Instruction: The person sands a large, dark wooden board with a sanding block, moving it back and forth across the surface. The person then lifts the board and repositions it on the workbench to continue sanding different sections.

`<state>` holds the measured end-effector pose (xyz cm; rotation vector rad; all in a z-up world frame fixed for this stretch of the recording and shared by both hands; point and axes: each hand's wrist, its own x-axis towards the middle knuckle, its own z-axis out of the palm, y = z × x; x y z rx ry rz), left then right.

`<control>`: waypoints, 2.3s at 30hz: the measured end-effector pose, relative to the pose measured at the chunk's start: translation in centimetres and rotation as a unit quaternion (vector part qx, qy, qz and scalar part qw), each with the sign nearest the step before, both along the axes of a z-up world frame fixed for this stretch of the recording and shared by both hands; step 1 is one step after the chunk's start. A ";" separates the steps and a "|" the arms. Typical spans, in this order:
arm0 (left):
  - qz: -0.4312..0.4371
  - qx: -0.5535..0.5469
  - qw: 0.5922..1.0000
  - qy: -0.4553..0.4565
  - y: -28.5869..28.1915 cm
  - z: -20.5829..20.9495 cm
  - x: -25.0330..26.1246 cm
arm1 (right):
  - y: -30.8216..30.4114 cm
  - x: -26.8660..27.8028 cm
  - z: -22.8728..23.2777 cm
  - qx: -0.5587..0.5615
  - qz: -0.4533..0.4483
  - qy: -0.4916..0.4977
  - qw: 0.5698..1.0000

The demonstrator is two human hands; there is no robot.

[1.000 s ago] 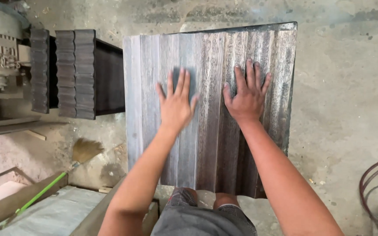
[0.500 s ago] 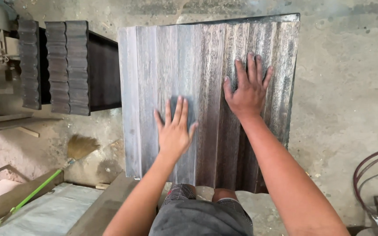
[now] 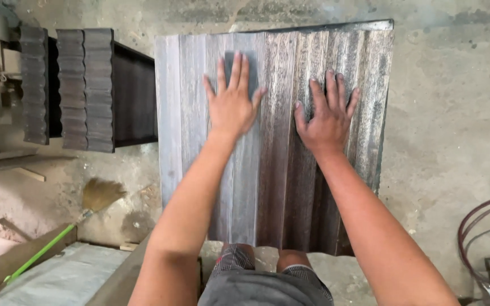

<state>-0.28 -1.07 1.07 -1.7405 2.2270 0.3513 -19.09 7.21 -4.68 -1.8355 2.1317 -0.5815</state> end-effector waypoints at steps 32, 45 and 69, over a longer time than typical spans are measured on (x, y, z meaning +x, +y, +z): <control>0.150 0.066 0.912 0.377 30.3 5.8 9.9 | 1.1 0.2 0.1 -0.090 0.030 -0.093 0.991; -0.354 0.082 0.907 0.214 19.1 1.4 16.8 | 25.7 3.9 -0.7 0.170 -0.107 -0.495 0.845; -0.287 -0.064 0.946 0.139 -0.2 -2.7 13.4 | 16.0 22.1 2.2 0.088 0.054 0.003 0.995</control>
